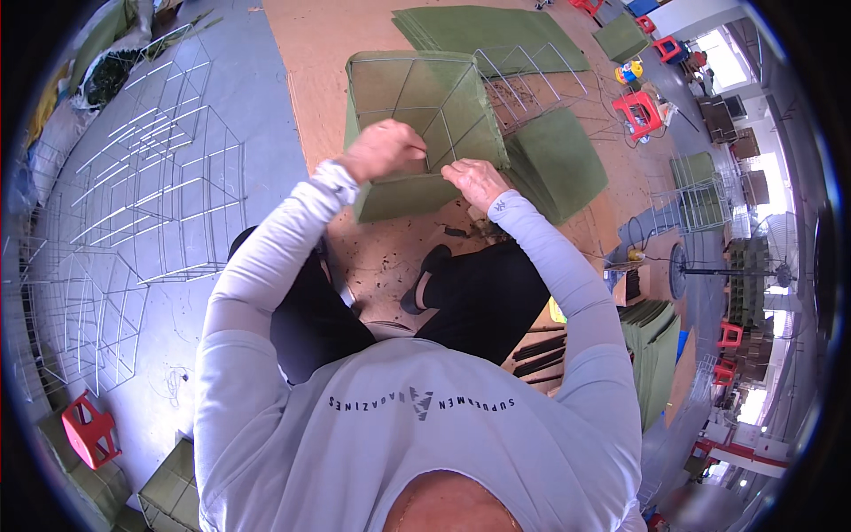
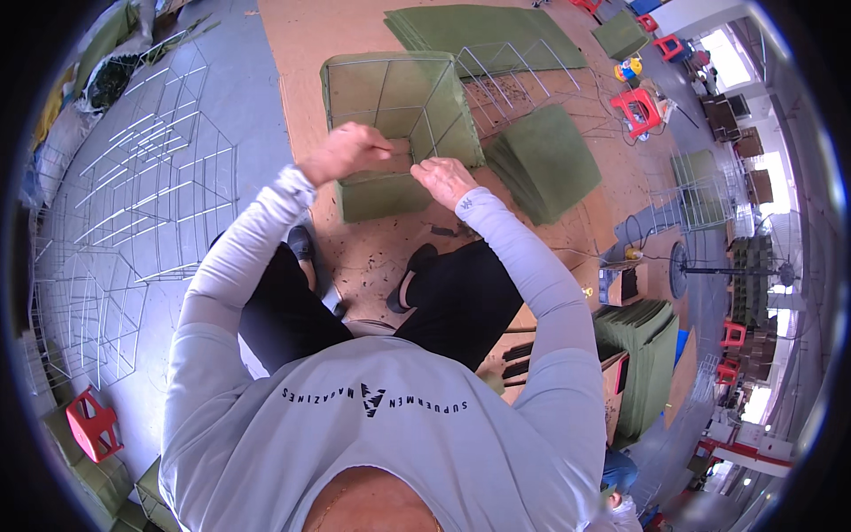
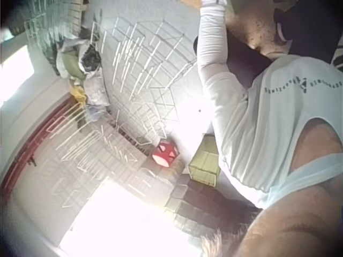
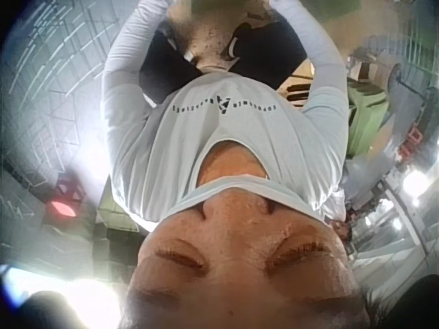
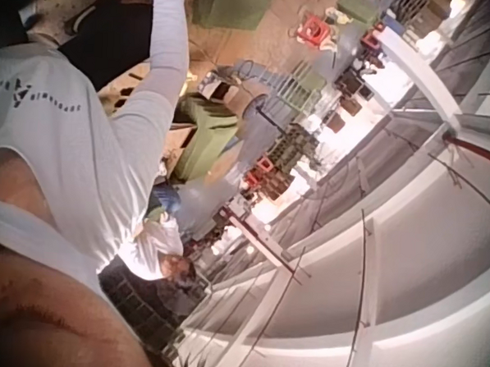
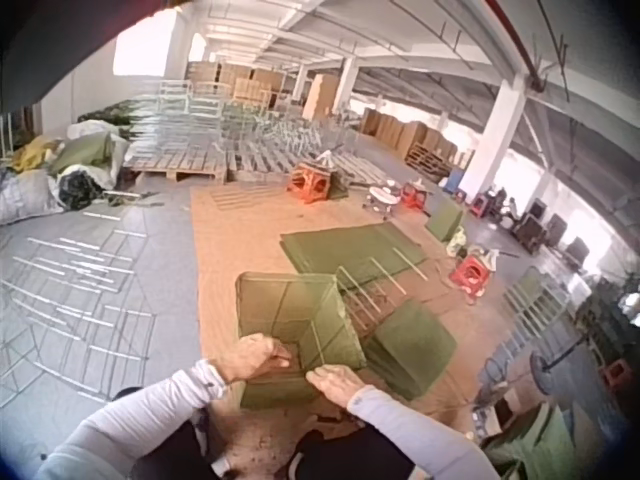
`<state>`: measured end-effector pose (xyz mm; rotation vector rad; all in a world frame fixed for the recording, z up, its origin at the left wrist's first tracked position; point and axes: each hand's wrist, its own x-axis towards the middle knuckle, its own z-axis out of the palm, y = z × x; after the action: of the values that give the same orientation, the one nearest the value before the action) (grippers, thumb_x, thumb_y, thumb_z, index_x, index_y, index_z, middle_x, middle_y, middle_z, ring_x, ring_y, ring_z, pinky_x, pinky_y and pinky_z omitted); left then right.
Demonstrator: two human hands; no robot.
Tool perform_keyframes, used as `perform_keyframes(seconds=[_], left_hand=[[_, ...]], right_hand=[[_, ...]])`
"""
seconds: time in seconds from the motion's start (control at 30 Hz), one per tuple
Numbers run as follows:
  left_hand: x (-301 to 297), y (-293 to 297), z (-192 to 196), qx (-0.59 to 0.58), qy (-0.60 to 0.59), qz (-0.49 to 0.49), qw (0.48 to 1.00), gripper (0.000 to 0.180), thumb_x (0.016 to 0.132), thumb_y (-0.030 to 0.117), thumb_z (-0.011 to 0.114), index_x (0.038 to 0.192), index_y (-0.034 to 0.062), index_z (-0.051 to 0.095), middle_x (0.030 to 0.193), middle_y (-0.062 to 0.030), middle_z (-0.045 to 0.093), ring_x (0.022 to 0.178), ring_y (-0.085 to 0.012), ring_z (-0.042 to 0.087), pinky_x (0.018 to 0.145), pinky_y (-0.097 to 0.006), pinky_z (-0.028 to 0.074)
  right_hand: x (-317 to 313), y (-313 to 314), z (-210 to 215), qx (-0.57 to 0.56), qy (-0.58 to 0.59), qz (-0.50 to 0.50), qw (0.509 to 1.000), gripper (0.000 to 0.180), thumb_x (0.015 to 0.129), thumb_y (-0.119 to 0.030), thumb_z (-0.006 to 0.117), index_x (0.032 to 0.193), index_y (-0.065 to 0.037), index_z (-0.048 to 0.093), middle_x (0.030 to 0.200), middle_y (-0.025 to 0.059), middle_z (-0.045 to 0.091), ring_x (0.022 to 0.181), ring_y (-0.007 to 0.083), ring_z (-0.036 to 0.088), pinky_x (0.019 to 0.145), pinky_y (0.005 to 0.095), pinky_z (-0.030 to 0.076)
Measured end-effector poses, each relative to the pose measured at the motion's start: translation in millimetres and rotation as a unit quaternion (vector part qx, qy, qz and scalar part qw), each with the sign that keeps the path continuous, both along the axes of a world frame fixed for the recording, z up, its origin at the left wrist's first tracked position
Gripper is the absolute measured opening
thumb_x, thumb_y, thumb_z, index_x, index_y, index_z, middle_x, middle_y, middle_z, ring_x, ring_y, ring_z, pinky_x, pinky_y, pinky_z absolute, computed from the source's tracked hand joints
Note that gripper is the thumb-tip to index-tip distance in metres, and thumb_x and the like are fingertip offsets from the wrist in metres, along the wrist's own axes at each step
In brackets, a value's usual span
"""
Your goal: Assembling wire frames and attaching green fabric covers using a hot glue gun.
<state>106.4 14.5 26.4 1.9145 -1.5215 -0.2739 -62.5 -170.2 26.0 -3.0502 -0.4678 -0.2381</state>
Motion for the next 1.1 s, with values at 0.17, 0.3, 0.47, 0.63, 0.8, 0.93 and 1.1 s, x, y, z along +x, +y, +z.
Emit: perform_keyframes(seconds=[0.17, 0.3, 0.47, 0.63, 0.8, 0.93, 1.1], left_hand=[[28, 60, 12, 0.136, -0.055, -0.077, 0.986, 0.032, 0.077, 0.030, 0.074, 0.103, 0.0114, 0.072, 0.101, -0.0102, 0.067, 0.109, -0.0282, 0.059, 0.102, -0.047, 0.041], [28, 52, -41, 0.016, -0.157, -0.120, 0.980, 0.029, 0.072, 0.025, 0.076, 0.098, 0.0126, 0.069, 0.101, -0.0055, 0.066, 0.107, -0.0243, 0.061, 0.112, -0.056, 0.031], [-6, 16, -43, -0.099, -0.115, -0.178, 0.972, 0.022, 0.072, 0.021, 0.076, 0.090, 0.0124, 0.067, 0.093, -0.0045, 0.067, 0.095, -0.0254, 0.063, 0.096, -0.044, 0.046], [-34, 8, -12, -0.038, -0.108, -0.167, 0.979, 0.019, 0.075, 0.023, 0.074, 0.084, 0.0070, 0.067, 0.082, -0.0079, 0.064, 0.084, -0.0292, 0.063, 0.072, -0.041, 0.049], [-58, -3, 2, -0.004, -0.098, -0.128, 0.987, 0.020, 0.076, 0.021, 0.072, 0.076, 0.0034, 0.062, 0.077, -0.0108, 0.060, 0.078, -0.0319, 0.060, 0.064, -0.043, 0.047], [-62, 0, 1, -0.010, -0.093, -0.132, 0.987, 0.018, 0.078, 0.019, 0.071, 0.075, 0.0039, 0.061, 0.073, -0.0109, 0.057, 0.073, -0.0323, 0.058, 0.062, -0.042, 0.046], [-70, -6, 11, 0.007, -0.110, -0.109, 0.988, 0.019, 0.076, 0.016, 0.071, 0.068, 0.0040, 0.058, 0.069, -0.0096, 0.055, 0.069, -0.0299, 0.056, 0.060, -0.041, 0.045]], right_hand=[[6, -11, 7, -0.034, 0.033, 0.030, 0.998, 0.007, 0.078, -0.007, 0.056, 0.085, -0.007, 0.056, 0.078, 0.0078, 0.060, 0.082, 0.0257, 0.064, 0.072, 0.0364, 0.053], [14, -26, 19, -0.051, 0.031, 0.056, 0.997, 0.008, 0.078, -0.007, 0.056, 0.086, -0.008, 0.057, 0.078, 0.0082, 0.060, 0.083, 0.0260, 0.064, 0.073, 0.0360, 0.053], [3, -64, 0, -0.034, -0.029, 0.025, 0.999, 0.006, 0.080, -0.007, 0.056, 0.085, -0.007, 0.058, 0.078, 0.0073, 0.060, 0.082, 0.0251, 0.063, 0.075, 0.0359, 0.053], [4, -80, -1, -0.037, -0.060, 0.042, 0.997, 0.006, 0.081, -0.010, 0.057, 0.085, -0.006, 0.058, 0.081, 0.0068, 0.061, 0.084, 0.0254, 0.062, 0.076, 0.0355, 0.052], [-6, -87, -7, -0.009, -0.094, 0.020, 0.995, 0.011, 0.080, -0.010, 0.058, 0.090, -0.006, 0.059, 0.088, 0.0084, 0.062, 0.091, 0.0246, 0.062, 0.081, 0.0349, 0.052], [-19, -87, -14, 0.035, -0.217, -0.036, 0.975, 0.030, 0.083, -0.012, 0.063, 0.112, -0.002, 0.060, 0.111, 0.0120, 0.064, 0.105, 0.0294, 0.060, 0.089, 0.0363, 0.050], [-116, -137, -89, 0.265, -0.249, -0.478, 0.800, 0.029, 0.086, -0.014, 0.067, 0.113, -0.005, 0.062, 0.106, 0.0145, 0.067, 0.092, 0.0311, 0.065, 0.082, 0.0383, 0.052]])
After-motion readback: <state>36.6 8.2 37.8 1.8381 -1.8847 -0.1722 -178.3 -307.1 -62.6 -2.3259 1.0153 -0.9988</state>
